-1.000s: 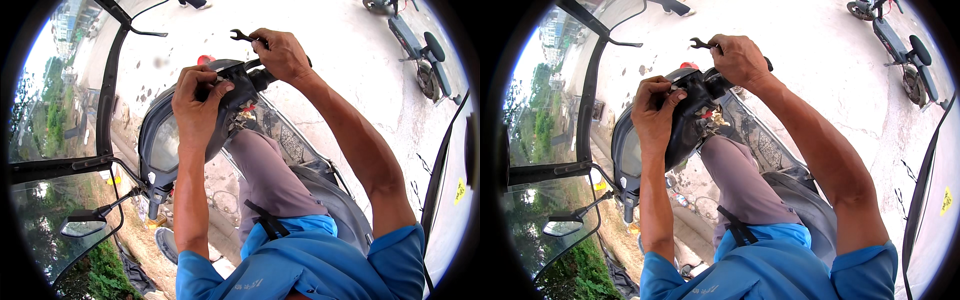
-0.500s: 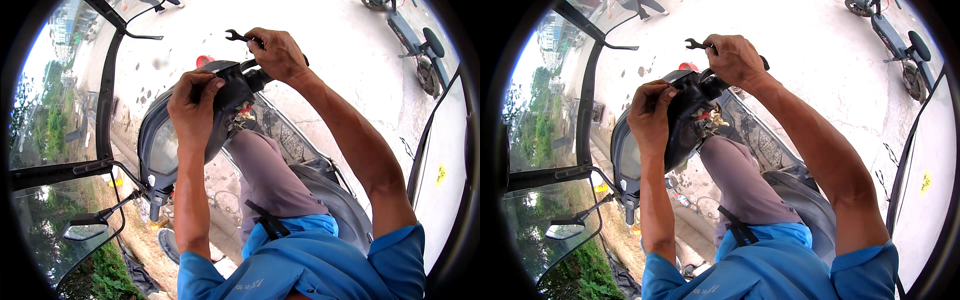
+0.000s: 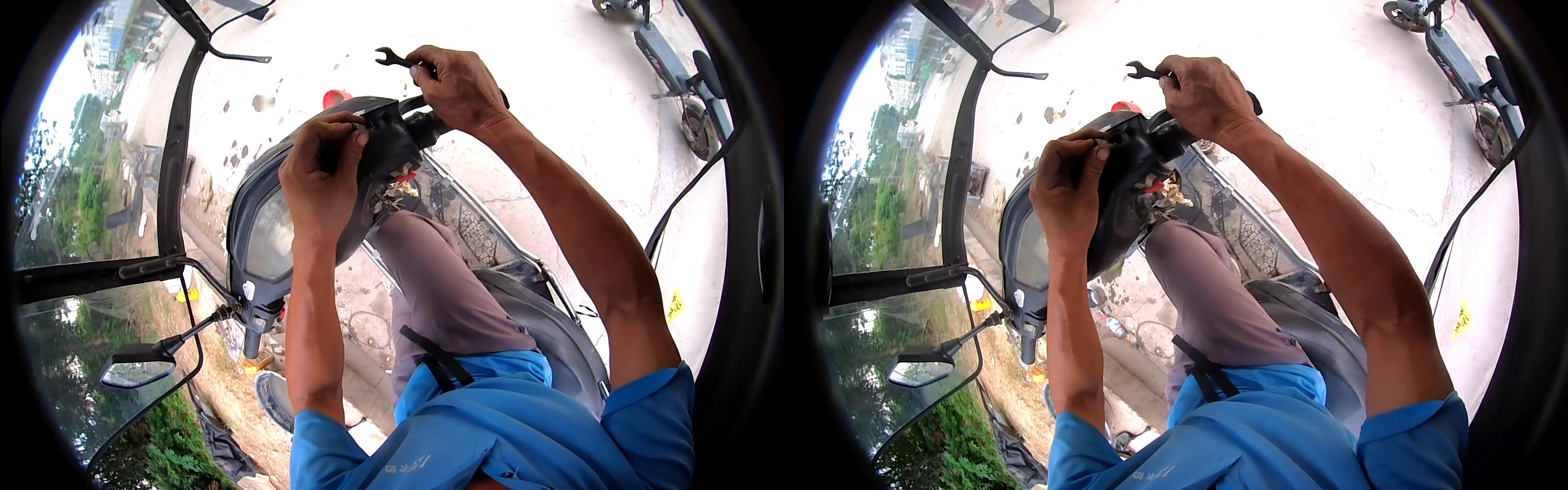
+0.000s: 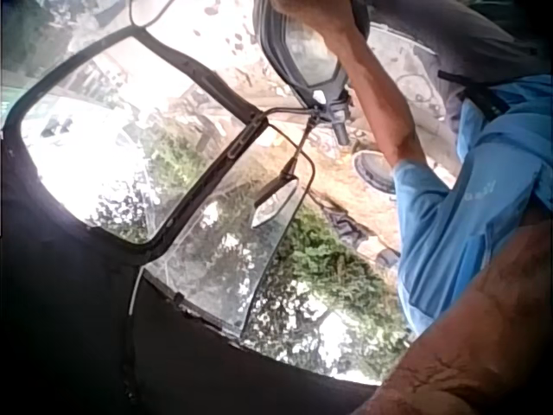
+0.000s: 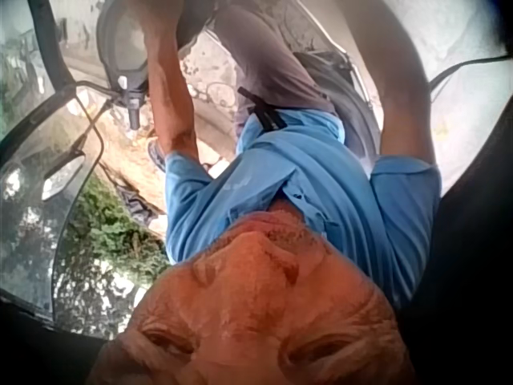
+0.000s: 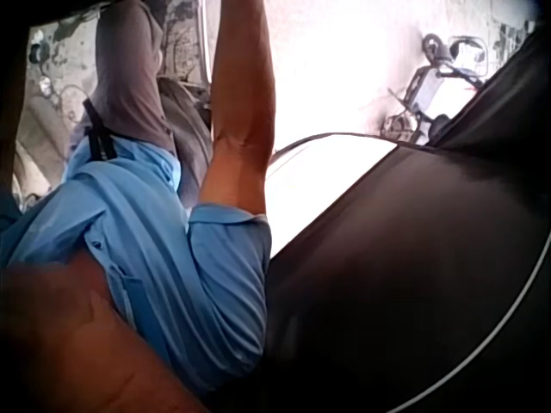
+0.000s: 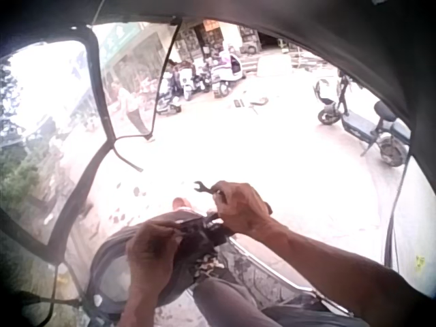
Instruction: The person removes a side mirror and uses a wrench to tighten a bolt on the front panel of a scooter.
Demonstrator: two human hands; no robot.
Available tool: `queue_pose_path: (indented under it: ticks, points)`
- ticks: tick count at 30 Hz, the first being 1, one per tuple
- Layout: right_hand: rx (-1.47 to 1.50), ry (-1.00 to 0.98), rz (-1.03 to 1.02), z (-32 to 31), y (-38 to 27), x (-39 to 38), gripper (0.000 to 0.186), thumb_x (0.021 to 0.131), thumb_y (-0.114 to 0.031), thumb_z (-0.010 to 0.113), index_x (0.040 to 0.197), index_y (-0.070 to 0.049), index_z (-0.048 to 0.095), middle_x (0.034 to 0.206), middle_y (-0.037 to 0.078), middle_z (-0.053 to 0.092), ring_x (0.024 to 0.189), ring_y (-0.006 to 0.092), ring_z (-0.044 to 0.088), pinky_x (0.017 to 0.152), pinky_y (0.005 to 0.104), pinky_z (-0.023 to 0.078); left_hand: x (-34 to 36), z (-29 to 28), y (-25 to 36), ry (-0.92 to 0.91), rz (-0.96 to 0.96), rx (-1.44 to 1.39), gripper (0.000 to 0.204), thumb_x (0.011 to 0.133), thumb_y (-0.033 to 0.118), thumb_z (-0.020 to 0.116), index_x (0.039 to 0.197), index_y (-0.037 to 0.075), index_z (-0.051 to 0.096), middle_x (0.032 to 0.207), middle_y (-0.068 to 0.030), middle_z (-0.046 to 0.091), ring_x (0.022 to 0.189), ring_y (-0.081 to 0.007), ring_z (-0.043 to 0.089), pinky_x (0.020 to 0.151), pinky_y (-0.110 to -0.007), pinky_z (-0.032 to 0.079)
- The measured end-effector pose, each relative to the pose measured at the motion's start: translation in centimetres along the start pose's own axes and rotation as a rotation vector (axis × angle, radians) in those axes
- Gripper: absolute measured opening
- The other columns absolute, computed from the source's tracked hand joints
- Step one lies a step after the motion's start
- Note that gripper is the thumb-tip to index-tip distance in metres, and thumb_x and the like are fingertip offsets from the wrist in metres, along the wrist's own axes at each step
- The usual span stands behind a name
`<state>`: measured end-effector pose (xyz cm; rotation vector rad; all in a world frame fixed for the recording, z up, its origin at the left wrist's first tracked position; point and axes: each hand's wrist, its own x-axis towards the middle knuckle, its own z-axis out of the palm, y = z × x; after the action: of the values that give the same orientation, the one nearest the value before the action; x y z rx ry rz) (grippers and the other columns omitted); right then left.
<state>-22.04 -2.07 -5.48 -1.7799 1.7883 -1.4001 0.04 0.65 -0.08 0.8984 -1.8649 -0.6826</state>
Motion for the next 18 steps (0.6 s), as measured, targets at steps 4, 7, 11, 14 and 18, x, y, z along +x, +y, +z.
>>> queue_pose_path:
  ticks: [4, 7, 11, 14, 18]
  points:
    - [0.001, -0.046, 0.042, -0.6, -0.7, 0.1, 0.028, 0.097, -0.023, 0.059, 0.112, -0.005, 0.075, 0.076, 0.013, 0.071, 0.068, 0.0247, 0.065, 0.069, 0.0394, 0.052, 0.0, 0.1, 0.3, 0.033, -0.054, 0.026, 0.016, 0.088, -0.002, 0.077, 0.099, 0.000, 0.066, 0.097, -0.0066, 0.075, 0.083, -0.0117, 0.068, 0.078, -0.027, 0.055]
    - [0.007, -0.083, 0.087, -0.5, -0.9, 0.0, 0.030, 0.096, -0.023, 0.057, 0.114, -0.007, 0.074, 0.082, 0.018, 0.074, 0.079, 0.0338, 0.072, 0.080, 0.0453, 0.056, 0.2, 0.1, 0.8, 0.014, -0.034, 0.162, 0.015, 0.087, -0.002, 0.078, 0.098, 0.001, 0.069, 0.096, -0.0069, 0.075, 0.083, -0.0131, 0.069, 0.079, -0.028, 0.055]
    - [-0.016, 0.014, -0.025, 0.1, 0.1, 0.0, 0.027, 0.098, -0.022, 0.062, 0.113, -0.003, 0.075, 0.068, 0.008, 0.068, 0.055, 0.0167, 0.056, 0.056, 0.0345, 0.046, 0.1, 0.1, 0.5, 0.029, -0.084, 0.077, 0.012, 0.088, 0.000, 0.078, 0.097, 0.001, 0.070, 0.096, -0.0074, 0.074, 0.086, -0.0149, 0.069, 0.081, -0.029, 0.054]
    - [-0.005, 0.025, -0.020, 0.2, 0.2, -0.1, 0.027, 0.098, -0.021, 0.062, 0.113, -0.003, 0.075, 0.068, 0.008, 0.067, 0.054, 0.0168, 0.056, 0.056, 0.0349, 0.046, 0.2, 0.0, 0.2, 0.019, -0.021, 0.033, 0.010, 0.089, 0.001, 0.077, 0.097, 0.000, 0.069, 0.098, -0.0084, 0.074, 0.088, -0.0158, 0.069, 0.082, -0.029, 0.054]
    - [0.004, 0.005, -0.001, -0.1, -0.3, 0.0, 0.026, 0.098, -0.020, 0.062, 0.113, -0.003, 0.075, 0.067, 0.008, 0.067, 0.054, 0.0167, 0.056, 0.055, 0.0348, 0.046, 0.4, -0.3, 0.3, -0.003, 0.053, 0.036, 0.009, 0.092, 0.001, 0.075, 0.097, 0.000, 0.068, 0.101, -0.0091, 0.073, 0.089, -0.0171, 0.069, 0.082, -0.030, 0.055]
